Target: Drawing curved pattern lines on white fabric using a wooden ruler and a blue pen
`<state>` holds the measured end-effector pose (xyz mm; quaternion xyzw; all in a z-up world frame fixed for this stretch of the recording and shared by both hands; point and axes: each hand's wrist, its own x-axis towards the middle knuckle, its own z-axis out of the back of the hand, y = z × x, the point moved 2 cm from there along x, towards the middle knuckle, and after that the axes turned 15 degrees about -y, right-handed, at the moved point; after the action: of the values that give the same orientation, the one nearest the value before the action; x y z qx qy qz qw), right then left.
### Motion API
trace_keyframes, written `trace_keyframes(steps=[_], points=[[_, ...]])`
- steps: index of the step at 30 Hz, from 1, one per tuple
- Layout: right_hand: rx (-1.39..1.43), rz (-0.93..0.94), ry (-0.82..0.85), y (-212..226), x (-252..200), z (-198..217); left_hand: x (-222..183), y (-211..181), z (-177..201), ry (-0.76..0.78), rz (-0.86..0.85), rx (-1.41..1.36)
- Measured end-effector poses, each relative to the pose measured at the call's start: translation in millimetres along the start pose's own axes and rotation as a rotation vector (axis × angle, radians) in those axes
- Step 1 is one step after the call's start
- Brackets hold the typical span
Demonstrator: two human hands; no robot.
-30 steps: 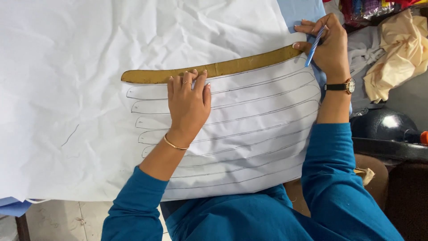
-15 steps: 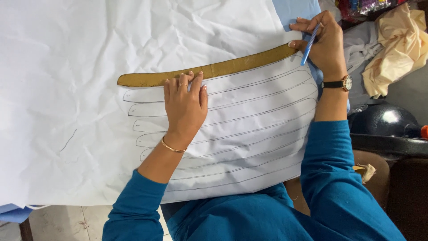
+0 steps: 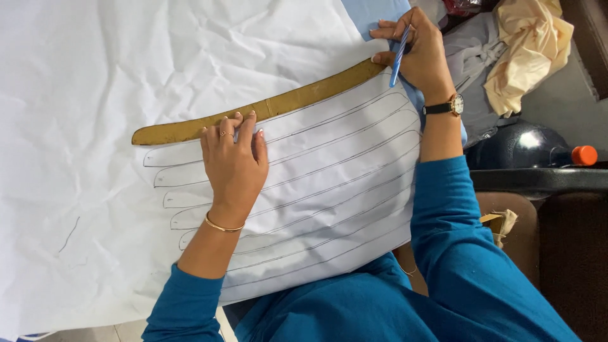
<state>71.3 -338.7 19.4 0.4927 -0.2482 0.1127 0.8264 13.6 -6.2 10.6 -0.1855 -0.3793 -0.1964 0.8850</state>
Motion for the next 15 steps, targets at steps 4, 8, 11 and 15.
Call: trace_keyframes(steps=[4,8,11,15], points=[[0.001,0.021,0.005,-0.9,-0.1,0.2,0.0,0.4,-0.8,-0.005,-0.006,-0.004],[0.041,0.023,0.011,-3.0,0.2,0.3,-1.4,0.6,-2.1,-0.015,-0.013,0.008],[0.041,0.011,0.006,-5.0,-0.7,-0.2,-1.9,0.6,-2.0,-0.007,-0.005,0.010],[0.053,0.013,0.007,-7.8,-0.7,-0.1,-0.9,0.0,-1.0,0.000,-0.001,0.008]])
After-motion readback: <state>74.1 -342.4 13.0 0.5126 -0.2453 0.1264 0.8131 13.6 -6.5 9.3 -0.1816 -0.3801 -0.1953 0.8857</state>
